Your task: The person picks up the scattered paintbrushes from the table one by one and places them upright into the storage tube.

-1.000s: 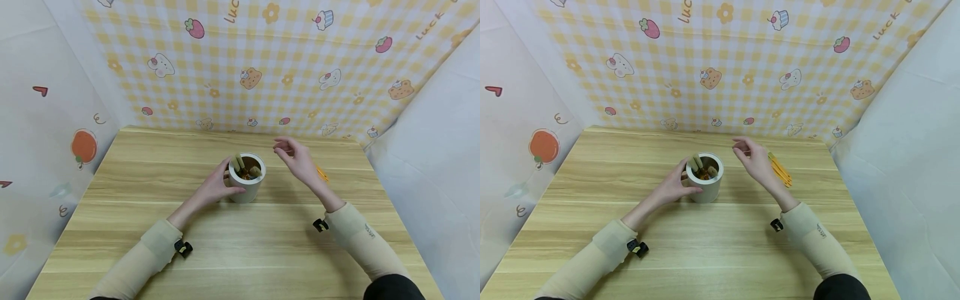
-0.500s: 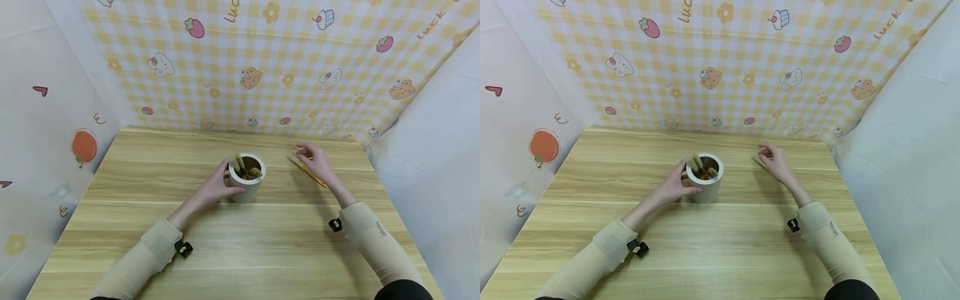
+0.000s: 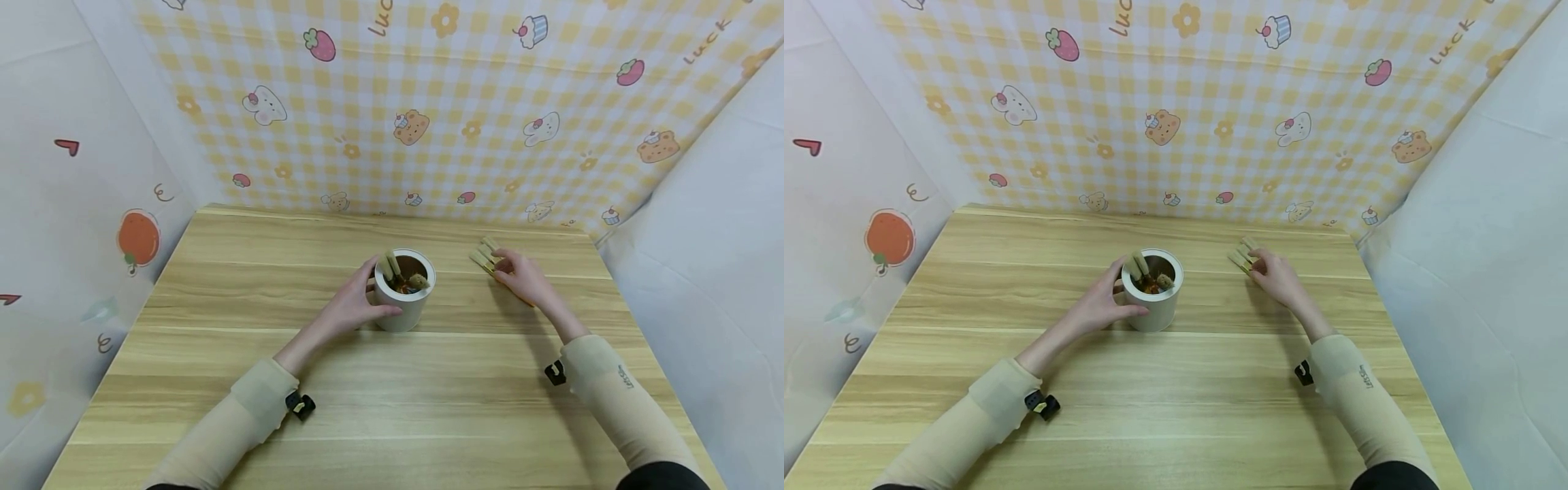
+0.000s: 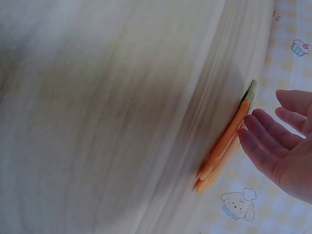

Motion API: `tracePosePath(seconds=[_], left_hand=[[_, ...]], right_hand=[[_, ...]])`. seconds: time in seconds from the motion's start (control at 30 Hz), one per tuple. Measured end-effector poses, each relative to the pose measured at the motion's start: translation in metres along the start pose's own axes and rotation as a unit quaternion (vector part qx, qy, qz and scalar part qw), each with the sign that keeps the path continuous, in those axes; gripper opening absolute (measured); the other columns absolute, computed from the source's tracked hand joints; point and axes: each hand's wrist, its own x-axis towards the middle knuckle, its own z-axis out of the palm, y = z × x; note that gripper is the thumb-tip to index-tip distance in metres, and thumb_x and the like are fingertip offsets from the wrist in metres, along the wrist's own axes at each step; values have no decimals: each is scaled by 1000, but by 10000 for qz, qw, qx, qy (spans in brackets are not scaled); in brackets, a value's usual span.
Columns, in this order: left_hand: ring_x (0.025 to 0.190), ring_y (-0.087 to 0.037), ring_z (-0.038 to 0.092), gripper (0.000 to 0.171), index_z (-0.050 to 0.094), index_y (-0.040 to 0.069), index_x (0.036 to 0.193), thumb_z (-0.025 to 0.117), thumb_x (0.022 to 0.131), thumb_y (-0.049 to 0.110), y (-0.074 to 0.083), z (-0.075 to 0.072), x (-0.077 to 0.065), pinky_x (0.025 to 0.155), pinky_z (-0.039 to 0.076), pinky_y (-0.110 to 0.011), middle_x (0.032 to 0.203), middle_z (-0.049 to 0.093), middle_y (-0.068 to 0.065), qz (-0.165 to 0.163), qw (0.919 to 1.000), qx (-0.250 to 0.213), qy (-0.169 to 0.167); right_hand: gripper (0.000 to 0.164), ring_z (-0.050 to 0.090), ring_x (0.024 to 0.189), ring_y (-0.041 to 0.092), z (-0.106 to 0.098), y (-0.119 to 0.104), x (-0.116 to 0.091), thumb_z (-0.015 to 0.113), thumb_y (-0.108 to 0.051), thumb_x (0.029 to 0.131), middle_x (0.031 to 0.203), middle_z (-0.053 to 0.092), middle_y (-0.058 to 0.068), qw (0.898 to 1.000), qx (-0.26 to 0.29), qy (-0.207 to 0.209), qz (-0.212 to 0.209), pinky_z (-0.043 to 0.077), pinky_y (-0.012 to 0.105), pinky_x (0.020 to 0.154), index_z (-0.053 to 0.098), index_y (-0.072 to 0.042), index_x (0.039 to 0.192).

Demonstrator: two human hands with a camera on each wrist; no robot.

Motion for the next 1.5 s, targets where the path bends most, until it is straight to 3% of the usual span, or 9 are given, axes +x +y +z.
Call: tracePosePath(seconds=[0.3, 0.57, 0.77, 1.03, 1.2, 1.3, 1.5], left_hand=[[139, -41, 54, 109, 24, 29, 163, 91, 77, 40, -1, -1, 0, 114, 49, -56, 161, 40, -7, 1, 10000, 11, 16], [140, -40, 54, 109, 25, 26, 163, 92, 77, 37, -1, -1, 1, 114, 50, -54, 161, 41, -7, 76, 10000, -24, 19], [138, -40, 55, 109, 25, 27, 163, 92, 78, 37, -2, -2, 1, 113, 51, -54, 161, 41, -7, 64, 10000, -27, 33], [141, -38, 53, 108, 25, 26, 162, 92, 78, 35, -1, -2, 2, 114, 50, -53, 160, 42, -7, 175, 9998, -95, 14], [141, -38, 52, 107, 26, 26, 162, 92, 78, 34, -2, -2, 2, 115, 49, -53, 160, 42, -7, 187, 9998, -116, 33], [141, -38, 52, 108, 25, 26, 162, 92, 78, 34, -1, -2, 1, 114, 50, -53, 160, 42, -7, 199, 9997, -108, 27], [141, -39, 52, 108, 24, 27, 163, 91, 78, 36, 1, -1, 0, 115, 49, -54, 161, 40, -7, 113, 9999, -119, -9]], right_hand=[[47, 71, 104, 45, 5, 7, 0, 67, -2, 95, 115, 72, 30, 9999, -86, -51, -32, 58, 59, 93, 55, 9, 139], [51, 70, 94, 40, 5, 8, -2, 70, 9, 87, 109, 71, 30, 9993, -323, -164, -34, 60, 53, 85, 58, 10, 136], [43, 64, 85, 34, 5, 7, -3, 66, 11, 87, 103, 69, 28, 9976, -612, -308, -93, 56, 47, 75, 63, 11, 130], [48, 55, 83, 29, 4, 5, -2, 63, 15, 79, 97, 65, 23, 9968, -626, -487, -25, 46, 38, 70, 65, 11, 127], [34, 50, 76, 25, 2, 2, -2, 64, 14, 80, 85, 61, 18, 9953, -775, -564, -101, 39, 35, 68, 68, 10, 114], [33, 52, 76, 25, 1, 0, -2, 66, 11, 83, 88, 64, 19, 9946, -823, -624, -61, 42, 37, 68, 67, 11, 116], [45, 61, 83, 30, 0, -8, -1, 67, 7, 86, 95, 68, 22, 9971, -531, -551, 48, 52, 41, 74, 60, 9, 131]])
